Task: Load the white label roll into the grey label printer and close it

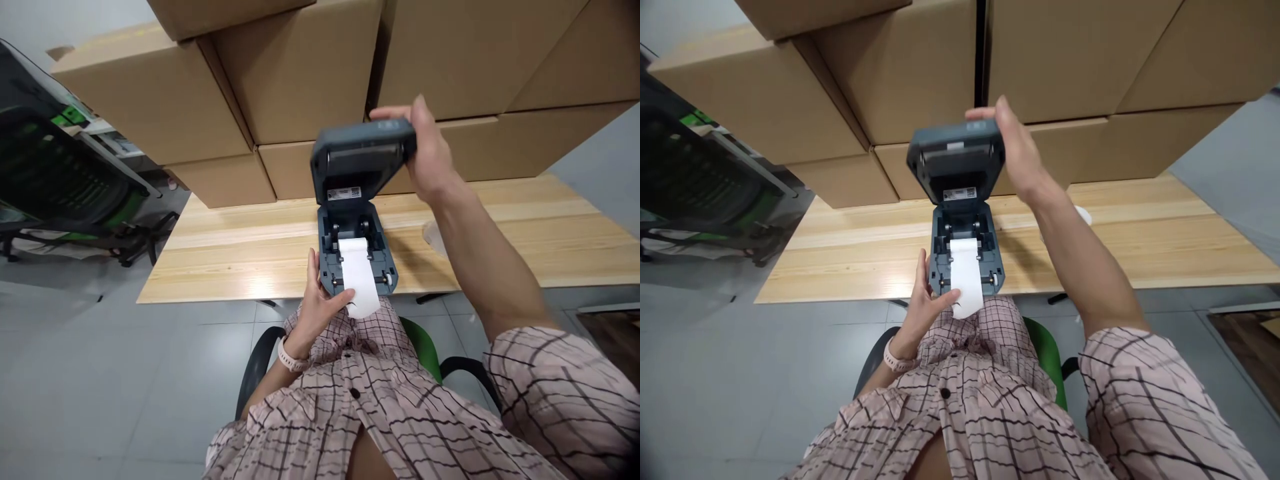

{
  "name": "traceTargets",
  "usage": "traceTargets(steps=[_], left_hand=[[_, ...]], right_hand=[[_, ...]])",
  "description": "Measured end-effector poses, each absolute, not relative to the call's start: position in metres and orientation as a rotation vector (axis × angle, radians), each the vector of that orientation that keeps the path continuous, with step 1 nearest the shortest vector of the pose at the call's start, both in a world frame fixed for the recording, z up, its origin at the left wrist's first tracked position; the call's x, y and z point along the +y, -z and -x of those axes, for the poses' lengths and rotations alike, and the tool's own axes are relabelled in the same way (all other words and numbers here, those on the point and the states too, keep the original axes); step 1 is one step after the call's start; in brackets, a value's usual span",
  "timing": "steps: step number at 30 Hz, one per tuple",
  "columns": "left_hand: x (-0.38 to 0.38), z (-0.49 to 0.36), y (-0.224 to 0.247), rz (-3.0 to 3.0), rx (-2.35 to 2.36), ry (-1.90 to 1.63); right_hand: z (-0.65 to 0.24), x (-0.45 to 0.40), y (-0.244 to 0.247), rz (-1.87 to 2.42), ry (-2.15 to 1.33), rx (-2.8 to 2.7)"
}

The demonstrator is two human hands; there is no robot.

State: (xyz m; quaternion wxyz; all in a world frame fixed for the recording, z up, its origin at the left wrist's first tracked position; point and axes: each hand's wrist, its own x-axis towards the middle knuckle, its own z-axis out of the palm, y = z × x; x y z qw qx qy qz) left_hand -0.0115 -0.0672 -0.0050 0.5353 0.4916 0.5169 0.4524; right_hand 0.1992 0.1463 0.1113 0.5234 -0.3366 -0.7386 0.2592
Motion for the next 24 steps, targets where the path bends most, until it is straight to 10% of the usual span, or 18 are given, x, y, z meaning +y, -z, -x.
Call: traceTargets(steps=[8,24], left_hand=[[-0.057,0.025,-0.006,-1.347,1.165,-1.435],[-0.061,0.01,0.007,-1.148,1.242,-1.436]], right_hand=[[-0.22,0.004,-0.035,0.786,-0.34,-2.051],[-0.194,-0.012,0.024,0.825,-0.366,-1.75]])
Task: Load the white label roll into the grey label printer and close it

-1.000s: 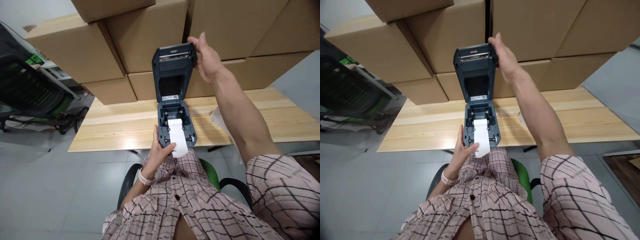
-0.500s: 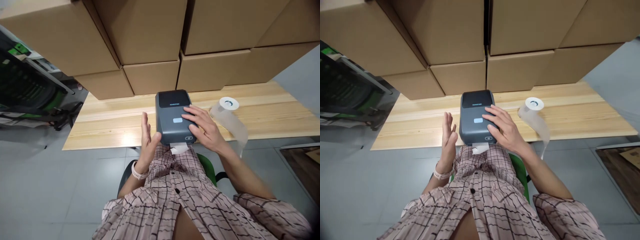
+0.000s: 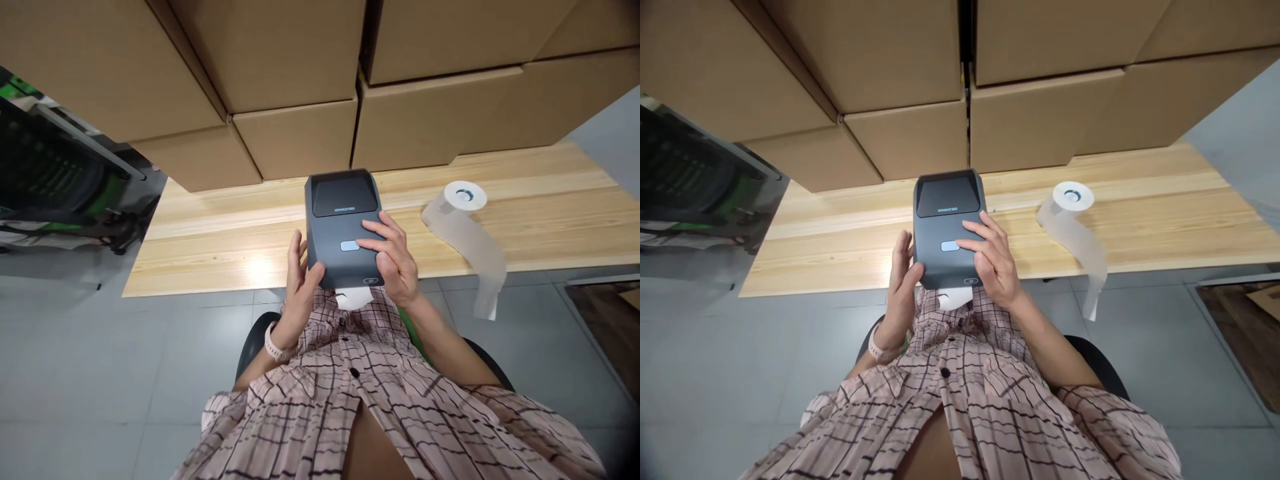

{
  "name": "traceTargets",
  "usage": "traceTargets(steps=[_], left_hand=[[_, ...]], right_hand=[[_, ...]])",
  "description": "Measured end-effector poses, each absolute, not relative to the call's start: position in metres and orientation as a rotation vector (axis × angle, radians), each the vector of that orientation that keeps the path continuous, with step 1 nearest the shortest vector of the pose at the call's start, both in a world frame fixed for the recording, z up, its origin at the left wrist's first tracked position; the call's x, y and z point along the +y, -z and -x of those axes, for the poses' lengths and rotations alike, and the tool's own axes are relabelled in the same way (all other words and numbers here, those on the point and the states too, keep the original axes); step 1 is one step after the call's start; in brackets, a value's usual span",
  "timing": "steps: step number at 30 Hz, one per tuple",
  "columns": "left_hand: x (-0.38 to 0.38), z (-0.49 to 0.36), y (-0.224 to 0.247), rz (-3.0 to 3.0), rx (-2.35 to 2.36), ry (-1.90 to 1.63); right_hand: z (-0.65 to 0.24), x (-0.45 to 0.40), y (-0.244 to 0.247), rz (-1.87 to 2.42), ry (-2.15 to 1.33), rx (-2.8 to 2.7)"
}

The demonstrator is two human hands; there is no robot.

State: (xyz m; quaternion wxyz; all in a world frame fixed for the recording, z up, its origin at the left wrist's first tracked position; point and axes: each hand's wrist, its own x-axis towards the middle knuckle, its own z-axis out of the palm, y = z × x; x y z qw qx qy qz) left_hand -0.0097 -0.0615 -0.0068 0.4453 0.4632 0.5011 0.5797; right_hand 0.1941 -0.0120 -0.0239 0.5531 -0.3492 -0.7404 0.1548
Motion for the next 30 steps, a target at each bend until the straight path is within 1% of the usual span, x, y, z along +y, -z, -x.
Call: traceTargets(steps=[2,3,4,7,9,14,18,22,28,29,30], left_hand=[[-0.08,0.017,0.017,-1.056,1.351,-1.582],[-0.089,0.02,0.02,-1.035,1.356,-1.548],[-0.096,0.022,0.022,-1.036,1.308,-1.397],[-0.103,0.018,0.017,-0.981,1.028,-0.801],[-0.097,0.007,0.009,-0.887,0.914,-0.596],[-0.081,-0.015,0.001,-0.794,0.979,-0.564],[-0.082,-0.016,0.005,-0.889,0.967,-0.592],[-0.081,-0.011,0.006,-1.046,0.997,-0.593],[-0.075,0.036,0.001,-1.333,0.894,-0.427],[-0.075,0.048,0.001,-1.348,0.905,-0.426],[-0.075,0.057,0.0,-1.329,0.953,-0.506]], right_hand=[[-0.194,-0.012,0.024,0.83,-0.362,-1.754],[-0.194,-0.012,0.024,0.828,-0.36,-1.749],[-0.193,-0.011,0.024,0.824,-0.358,-1.74],[-0.192,-0.012,0.024,0.828,-0.355,-1.71],[-0.192,-0.013,0.024,0.85,-0.357,-1.712],[-0.194,-0.015,0.019,0.921,-0.339,-1.746],[-0.196,-0.015,0.01,0.932,-0.272,-1.802],[-0.198,-0.016,-0.004,0.966,-0.144,-1.978],[-0.196,-0.013,-0.023,1.004,-0.119,-2.109],[-0.196,-0.011,-0.024,0.991,-0.152,-2.116],[-0.197,-0.01,-0.022,0.975,-0.202,-2.114]])
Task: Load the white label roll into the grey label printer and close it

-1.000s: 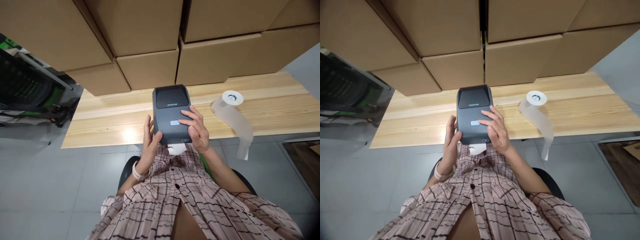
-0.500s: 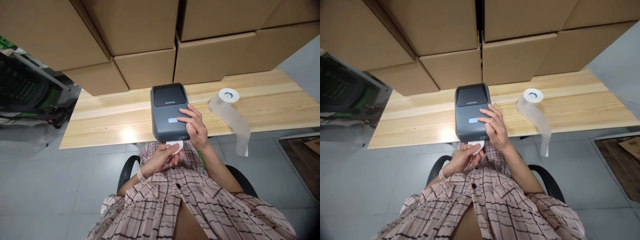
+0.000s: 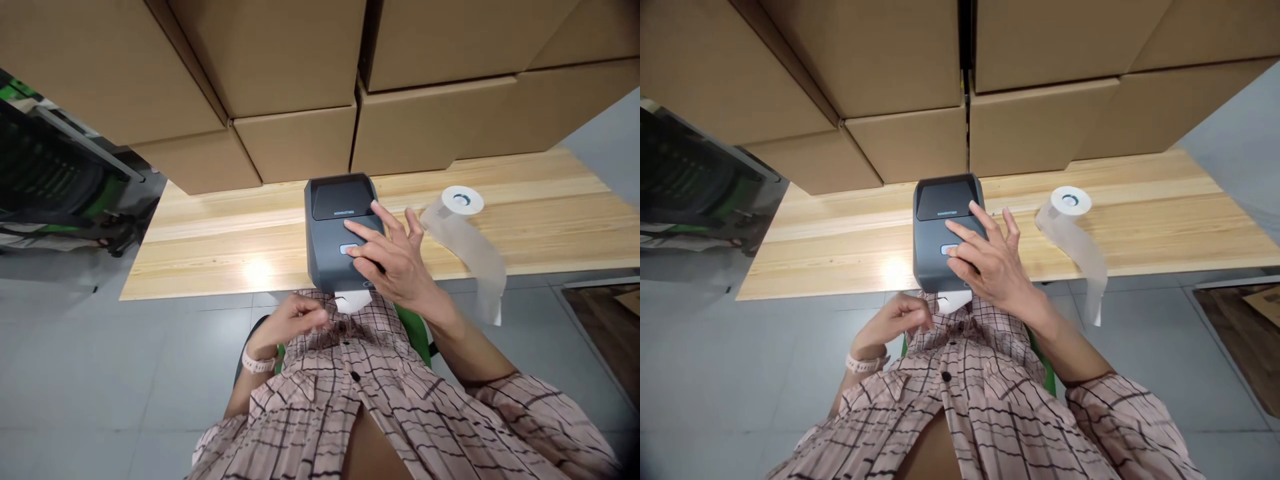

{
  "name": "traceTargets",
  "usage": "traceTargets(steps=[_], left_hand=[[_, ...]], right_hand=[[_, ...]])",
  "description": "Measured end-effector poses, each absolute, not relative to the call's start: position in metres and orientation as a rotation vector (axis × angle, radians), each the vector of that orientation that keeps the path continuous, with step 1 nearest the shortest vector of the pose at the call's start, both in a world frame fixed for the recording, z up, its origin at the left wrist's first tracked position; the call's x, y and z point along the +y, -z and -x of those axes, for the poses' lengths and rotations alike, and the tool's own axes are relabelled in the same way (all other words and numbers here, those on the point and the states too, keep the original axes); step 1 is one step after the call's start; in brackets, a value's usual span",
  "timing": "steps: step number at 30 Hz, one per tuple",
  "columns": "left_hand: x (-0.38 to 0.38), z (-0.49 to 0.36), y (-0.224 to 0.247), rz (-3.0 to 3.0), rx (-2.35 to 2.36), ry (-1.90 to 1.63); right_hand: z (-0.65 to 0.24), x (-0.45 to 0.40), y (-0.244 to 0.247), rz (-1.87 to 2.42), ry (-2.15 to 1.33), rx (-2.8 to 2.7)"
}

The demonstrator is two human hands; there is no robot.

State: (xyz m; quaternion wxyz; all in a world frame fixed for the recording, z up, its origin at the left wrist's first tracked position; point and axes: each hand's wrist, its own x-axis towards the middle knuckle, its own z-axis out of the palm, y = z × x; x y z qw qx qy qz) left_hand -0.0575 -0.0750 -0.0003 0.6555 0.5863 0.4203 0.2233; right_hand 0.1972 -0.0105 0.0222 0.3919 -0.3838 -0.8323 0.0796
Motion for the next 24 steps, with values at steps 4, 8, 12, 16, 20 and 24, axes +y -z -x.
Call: traceTargets(steps=[4,8,12,16,20,24], left_hand=[[-0.074,0.072,-0.003,-1.224,1.269,-1.238],[-0.06,0.052,-0.013,-1.382,1.229,-1.401],[-0.027,0.037,-0.02,-1.452,1.128,-1.438],[0.012,0.035,-0.011,-1.348,1.237,-1.454],[0.034,0.031,0.006,-1.356,1.263,-1.295],[0.036,0.027,0.012,-1.391,1.311,-1.245]], right_hand=[[-0.203,-0.01,-0.003,0.896,-0.443,-1.918],[-0.204,-0.007,0.013,0.907,-0.5,-1.68],[-0.196,0.007,-0.006,0.844,-0.457,-1.692],[-0.181,0.042,-0.049,0.869,-0.363,-1.625],[-0.171,0.1,-0.084,0.869,-0.387,-1.53],[-0.17,0.128,-0.101,0.927,-0.388,-1.473]])
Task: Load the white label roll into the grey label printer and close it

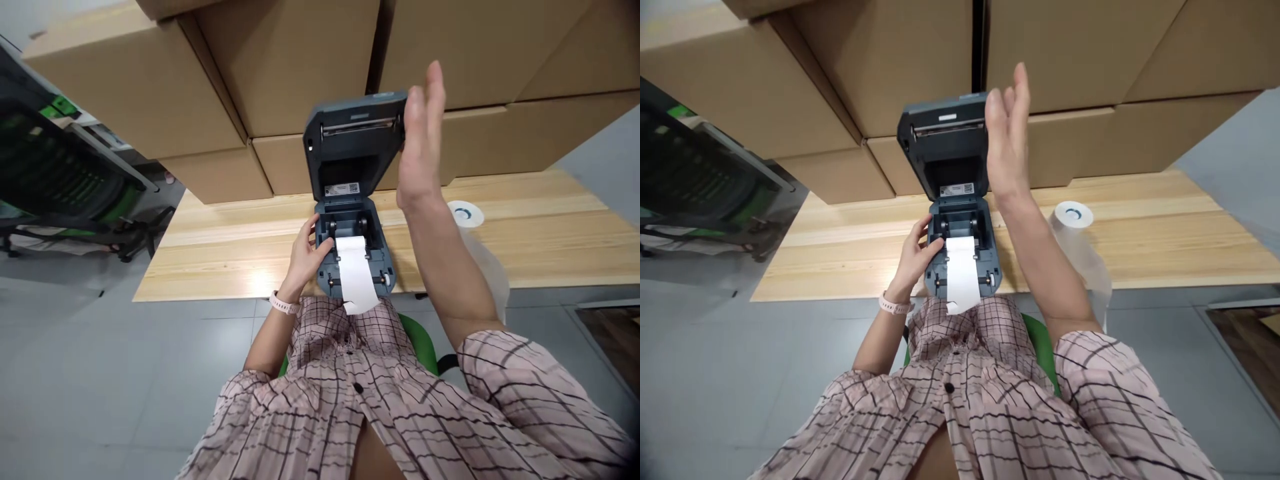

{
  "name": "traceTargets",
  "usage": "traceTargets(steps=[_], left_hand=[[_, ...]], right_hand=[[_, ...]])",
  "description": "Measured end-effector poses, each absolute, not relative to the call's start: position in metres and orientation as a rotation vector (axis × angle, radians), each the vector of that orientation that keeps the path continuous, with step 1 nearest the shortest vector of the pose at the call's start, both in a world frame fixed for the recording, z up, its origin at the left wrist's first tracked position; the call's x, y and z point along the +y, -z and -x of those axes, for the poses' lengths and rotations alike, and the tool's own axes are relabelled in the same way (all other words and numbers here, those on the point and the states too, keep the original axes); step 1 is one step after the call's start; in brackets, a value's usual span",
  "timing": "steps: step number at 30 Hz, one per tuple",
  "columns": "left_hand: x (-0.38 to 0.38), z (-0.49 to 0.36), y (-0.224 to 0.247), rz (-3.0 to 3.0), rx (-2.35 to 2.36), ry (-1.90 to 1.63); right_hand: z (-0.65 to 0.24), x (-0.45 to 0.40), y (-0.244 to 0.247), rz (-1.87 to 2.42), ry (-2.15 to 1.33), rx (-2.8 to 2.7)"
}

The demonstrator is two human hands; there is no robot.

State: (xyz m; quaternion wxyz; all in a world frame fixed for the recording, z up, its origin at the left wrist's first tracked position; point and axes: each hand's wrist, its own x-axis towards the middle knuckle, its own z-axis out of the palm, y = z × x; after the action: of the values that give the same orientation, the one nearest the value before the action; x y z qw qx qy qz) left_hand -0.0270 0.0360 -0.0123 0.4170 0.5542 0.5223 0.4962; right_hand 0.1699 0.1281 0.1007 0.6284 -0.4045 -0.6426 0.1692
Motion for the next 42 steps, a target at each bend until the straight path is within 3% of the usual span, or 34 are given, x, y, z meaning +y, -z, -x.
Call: traceTargets(steps=[5,10,13,19,23,28,36,42], left_hand=[[0.036,0.028,0.01,-1.387,1.356,-1.205],[0.041,0.028,0.009,-1.417,1.384,-1.191],[0.041,0.028,0.008,-1.46,1.376,-1.195],[0.037,0.031,0.007,-1.541,1.278,-1.219],[0.035,0.03,0.007,-1.548,1.343,-1.164],[0.032,0.029,0.007,-1.56,1.39,-1.123],[0.034,0.03,0.013,-1.55,1.373,-1.166],[0.033,0.031,0.016,-1.532,1.309,-1.218]], right_hand=[[-0.172,0.077,-0.079,0.992,-0.121,-1.538],[-0.171,0.054,-0.033,0.909,-0.325,-2.347],[-0.169,0.061,-0.025,0.942,-0.423,-2.488],[-0.197,0.059,-0.038,0.77,-0.808,-2.371],[-0.242,0.044,-0.009,0.649,-1.062,-1.788],[-0.282,0.025,0.041,0.819,-1.019,-1.474],[-0.264,0.053,0.065,1.192,-0.819,-1.369],[-0.256,0.045,0.04,1.286,-0.576,-1.662]])
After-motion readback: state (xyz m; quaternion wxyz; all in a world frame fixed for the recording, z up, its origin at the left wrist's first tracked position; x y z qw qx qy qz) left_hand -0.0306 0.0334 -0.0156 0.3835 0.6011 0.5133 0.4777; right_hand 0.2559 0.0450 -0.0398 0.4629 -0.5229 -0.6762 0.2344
